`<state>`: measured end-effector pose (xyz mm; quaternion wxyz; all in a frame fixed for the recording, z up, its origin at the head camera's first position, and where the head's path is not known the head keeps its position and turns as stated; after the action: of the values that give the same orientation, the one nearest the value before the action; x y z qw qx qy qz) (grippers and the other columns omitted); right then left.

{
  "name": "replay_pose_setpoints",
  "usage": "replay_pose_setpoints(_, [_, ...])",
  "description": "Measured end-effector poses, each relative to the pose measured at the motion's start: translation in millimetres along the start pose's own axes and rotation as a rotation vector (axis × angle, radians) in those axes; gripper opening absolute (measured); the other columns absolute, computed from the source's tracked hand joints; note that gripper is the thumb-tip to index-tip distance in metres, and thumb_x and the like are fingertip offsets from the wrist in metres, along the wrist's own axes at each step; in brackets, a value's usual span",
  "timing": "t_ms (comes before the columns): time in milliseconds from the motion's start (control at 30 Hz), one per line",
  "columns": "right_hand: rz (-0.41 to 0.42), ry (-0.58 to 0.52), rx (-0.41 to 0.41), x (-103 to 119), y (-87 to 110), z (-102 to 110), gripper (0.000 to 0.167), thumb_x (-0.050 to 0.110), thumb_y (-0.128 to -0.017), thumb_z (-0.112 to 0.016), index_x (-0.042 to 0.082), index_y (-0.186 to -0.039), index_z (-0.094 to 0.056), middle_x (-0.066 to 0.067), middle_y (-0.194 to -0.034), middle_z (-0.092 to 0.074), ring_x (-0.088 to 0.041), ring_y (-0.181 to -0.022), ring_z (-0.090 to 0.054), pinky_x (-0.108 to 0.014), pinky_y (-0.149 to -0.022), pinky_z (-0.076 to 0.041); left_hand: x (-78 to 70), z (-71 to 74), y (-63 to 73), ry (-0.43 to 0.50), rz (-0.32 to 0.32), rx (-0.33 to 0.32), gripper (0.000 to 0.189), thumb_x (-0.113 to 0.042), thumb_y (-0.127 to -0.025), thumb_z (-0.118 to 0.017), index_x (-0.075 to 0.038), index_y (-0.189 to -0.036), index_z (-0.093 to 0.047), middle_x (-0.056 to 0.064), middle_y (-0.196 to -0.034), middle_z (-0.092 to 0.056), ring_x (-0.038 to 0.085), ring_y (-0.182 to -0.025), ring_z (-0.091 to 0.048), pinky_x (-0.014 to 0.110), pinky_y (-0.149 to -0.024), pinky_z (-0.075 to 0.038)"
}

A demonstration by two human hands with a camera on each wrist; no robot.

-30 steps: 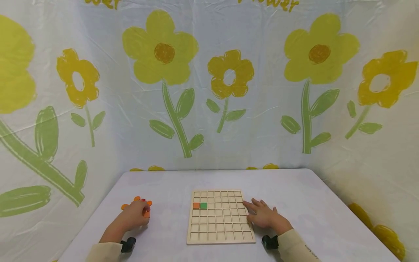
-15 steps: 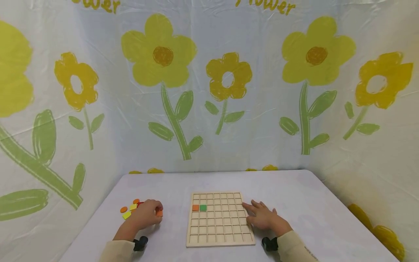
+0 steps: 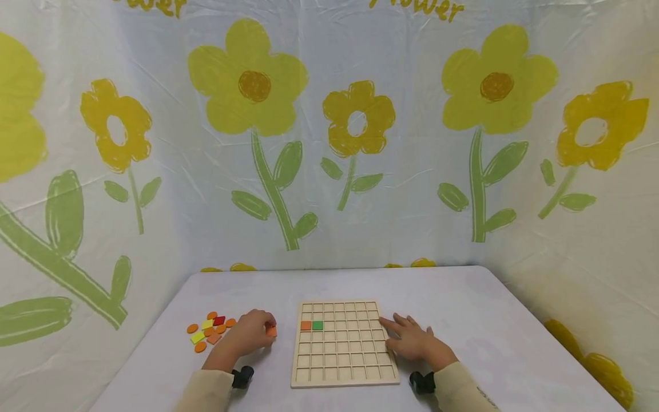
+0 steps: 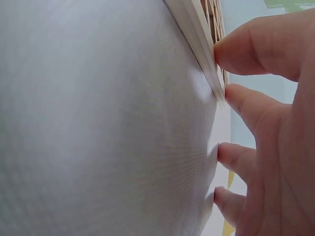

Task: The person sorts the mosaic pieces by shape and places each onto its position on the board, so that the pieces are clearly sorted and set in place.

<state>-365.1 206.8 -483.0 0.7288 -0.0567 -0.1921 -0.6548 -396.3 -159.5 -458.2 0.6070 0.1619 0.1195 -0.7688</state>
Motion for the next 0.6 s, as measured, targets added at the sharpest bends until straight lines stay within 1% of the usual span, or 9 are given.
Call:
replay_pose_setpoints(200, [-0.003, -0.008, -0.002, 0, 0.2, 0, 0.057, 0.038, -0.091, -0.050, 0.027, -0.147, -0.041, -0.014, -0.155, -0.033, -0.050, -0.142, -0.023, -0.081, -0.101, -0.009, -12.8, -4.5, -5.7, 0.022, -0.056, -0.025, 0.020, -0.018, -0.078, -0.078, -0.013, -0.095, -0.069, -0.002, -0.089, -0.060, 0.018, -0.087, -0.050, 0.039, -0.083, -0.051])
replay_pose_setpoints(300, [-0.004, -0.017, -0.005, 0, 0.2, 1, 0.057, 0.037, -0.090, -0.051, 0.027, -0.146, -0.042, -0.015, -0.155, -0.033, -0.050, -0.142, -0.023, -0.081, -0.101, -0.008, -16.7, -7.5, -7.9, 0.029, -0.067, -0.026, 0.021, -0.019, -0.078, -0.078, -0.012, -0.096, -0.070, -0.001, -0.092, -0.060, 0.018, -0.089, -0.050, 0.040, -0.085, -0.051])
replay_pose_setpoints(500, [-0.005, -0.022, -0.010, 1, 0.8, 1, 0.058, 0.037, -0.090, -0.051, 0.027, -0.146, -0.043, -0.015, -0.155, -0.034, -0.051, -0.142, -0.023, -0.081, -0.101, -0.008, -25.4, -12.1, -10.9, 0.031, -0.081, -0.016, 0.022, -0.019, -0.078, -0.077, -0.012, -0.098, -0.070, -0.002, -0.091, -0.059, 0.017, -0.087, -0.050, 0.038, -0.083, -0.051])
replay_pose_setpoints(600, [-0.002, -0.019, -0.012, 1, 1.0, 1, 0.058, 0.037, -0.090, -0.051, 0.027, -0.146, -0.042, -0.015, -0.155, -0.034, -0.051, -0.142, -0.023, -0.081, -0.100, -0.009, -30.6, -13.0, -11.9, 0.034, -0.091, -0.015, 0.024, -0.018, -0.078, -0.076, -0.012, -0.100, -0.070, -0.002, -0.091, -0.059, 0.017, -0.088, -0.050, 0.039, -0.084, -0.051])
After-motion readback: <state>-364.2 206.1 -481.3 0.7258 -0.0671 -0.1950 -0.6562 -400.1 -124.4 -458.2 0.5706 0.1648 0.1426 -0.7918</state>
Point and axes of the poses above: each hand's wrist, its own y-axis away from the middle knuckle, its own z-axis out of the back of the hand, x = y × z, the point moved 7 cm from there along -y, towards the middle knuckle
